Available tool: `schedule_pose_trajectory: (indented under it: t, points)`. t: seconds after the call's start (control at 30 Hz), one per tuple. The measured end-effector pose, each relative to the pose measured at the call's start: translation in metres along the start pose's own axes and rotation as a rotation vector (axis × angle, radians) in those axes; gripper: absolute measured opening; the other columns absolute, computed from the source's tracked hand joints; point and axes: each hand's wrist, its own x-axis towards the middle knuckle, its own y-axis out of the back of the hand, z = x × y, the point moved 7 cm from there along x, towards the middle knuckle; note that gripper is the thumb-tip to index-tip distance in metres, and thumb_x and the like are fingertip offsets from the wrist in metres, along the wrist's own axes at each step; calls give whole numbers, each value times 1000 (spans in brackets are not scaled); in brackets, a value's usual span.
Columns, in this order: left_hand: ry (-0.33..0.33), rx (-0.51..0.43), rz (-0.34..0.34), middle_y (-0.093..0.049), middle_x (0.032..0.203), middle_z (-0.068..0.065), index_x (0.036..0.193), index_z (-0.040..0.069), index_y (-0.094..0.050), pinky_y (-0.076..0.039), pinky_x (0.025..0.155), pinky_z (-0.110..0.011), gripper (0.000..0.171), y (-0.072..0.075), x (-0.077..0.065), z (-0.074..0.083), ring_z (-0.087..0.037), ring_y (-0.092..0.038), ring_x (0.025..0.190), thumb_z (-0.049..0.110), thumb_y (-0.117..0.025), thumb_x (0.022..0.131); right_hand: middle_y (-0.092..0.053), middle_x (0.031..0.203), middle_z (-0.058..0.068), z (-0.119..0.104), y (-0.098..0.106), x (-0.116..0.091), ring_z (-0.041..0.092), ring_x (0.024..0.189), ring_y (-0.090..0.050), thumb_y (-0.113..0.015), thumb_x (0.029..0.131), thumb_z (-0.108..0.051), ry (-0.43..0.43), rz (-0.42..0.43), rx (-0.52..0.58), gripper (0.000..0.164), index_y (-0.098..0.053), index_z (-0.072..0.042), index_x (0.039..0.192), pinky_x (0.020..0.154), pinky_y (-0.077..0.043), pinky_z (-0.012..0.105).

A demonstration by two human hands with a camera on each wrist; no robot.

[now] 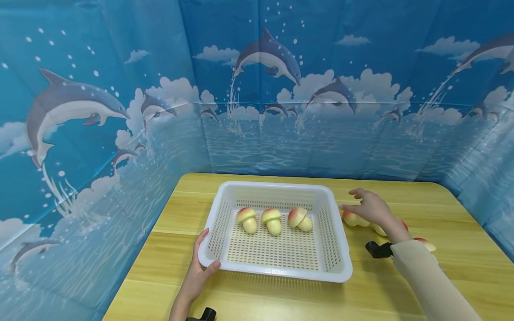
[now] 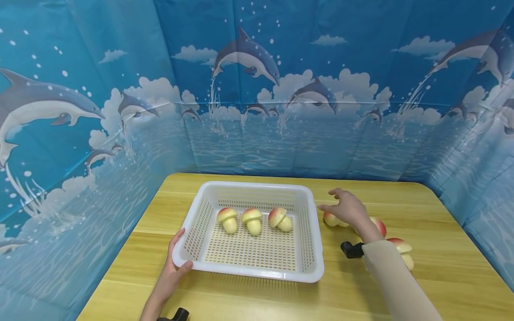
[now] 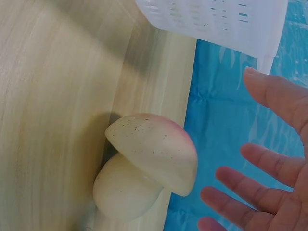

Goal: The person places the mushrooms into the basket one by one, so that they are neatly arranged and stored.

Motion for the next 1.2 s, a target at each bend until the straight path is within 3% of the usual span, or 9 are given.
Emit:
schedule_pose_trajectory:
  t: [0.6,1.2]
  points:
    - [1,-23,-6,-23,150,-23,151,21,-13,-42,95,-42,82,0,2,0,-47,-35,126,2,-61,87,-44,128,36,11,-11,6,48,105,-51,-68,84,-45,-9,-41,-11,77,-43,8,134,79,-44,58]
    - [-12,-24,-11,-24,148,-23,151,21,-13,-41,96,-42,82,-1,1,0,-47,-35,125,3,-62,87,-46,126,37,22,-19,5,52,109,-46,-72,81,-41,-17,-56,-34,77,-44,10,132,84,-41,62]
